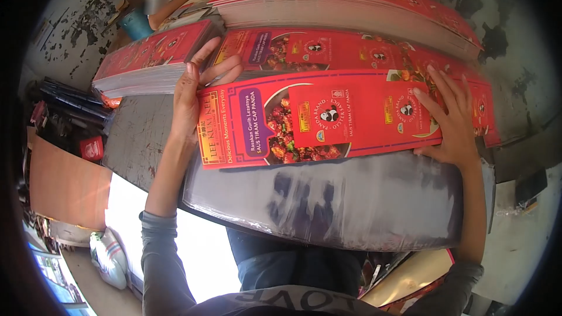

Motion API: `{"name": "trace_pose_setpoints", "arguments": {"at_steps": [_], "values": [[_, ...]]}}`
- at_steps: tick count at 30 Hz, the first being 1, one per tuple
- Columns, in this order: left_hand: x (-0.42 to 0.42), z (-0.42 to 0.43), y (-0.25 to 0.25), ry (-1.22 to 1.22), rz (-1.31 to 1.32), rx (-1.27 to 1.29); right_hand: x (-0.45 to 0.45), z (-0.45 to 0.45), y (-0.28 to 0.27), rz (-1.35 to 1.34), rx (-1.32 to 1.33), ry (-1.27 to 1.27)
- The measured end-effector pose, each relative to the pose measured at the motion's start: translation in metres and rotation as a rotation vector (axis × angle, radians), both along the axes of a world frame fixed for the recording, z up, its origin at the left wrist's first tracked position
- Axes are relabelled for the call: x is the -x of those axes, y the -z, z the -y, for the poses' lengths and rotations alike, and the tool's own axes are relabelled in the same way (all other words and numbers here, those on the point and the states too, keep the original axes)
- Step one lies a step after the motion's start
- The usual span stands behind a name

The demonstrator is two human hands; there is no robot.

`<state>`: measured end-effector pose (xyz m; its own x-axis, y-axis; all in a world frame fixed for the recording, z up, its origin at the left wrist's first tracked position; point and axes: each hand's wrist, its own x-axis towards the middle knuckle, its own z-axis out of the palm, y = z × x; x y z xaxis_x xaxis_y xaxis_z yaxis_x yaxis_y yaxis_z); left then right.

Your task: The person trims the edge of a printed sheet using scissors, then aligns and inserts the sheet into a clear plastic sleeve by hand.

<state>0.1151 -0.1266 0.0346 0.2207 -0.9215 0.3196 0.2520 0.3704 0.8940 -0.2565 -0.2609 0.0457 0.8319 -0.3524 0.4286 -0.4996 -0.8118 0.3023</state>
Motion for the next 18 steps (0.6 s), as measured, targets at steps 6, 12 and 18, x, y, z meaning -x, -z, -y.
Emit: {"name": "trace_pose_setpoints", "arguments": {"at_steps": [6, 12, 18], "values": [[0.0056, -0.0052, -0.001, -0.008, 0.087, 0.029, 0.002, 0.0004, -0.0007, 0.0, -0.081, -0.043], [0.0069, -0.0034, -0.0012, 0.253, -0.33, 0.107, 0.0039, -0.0005, 0.0037, 0.114, -0.014, -0.067], [0.0035, -0.0076, -0.0022, 0.341, -0.379, 0.09, 0.0046, -0.0059, 0.0043, 0.149, 0.09, -0.034]]}}
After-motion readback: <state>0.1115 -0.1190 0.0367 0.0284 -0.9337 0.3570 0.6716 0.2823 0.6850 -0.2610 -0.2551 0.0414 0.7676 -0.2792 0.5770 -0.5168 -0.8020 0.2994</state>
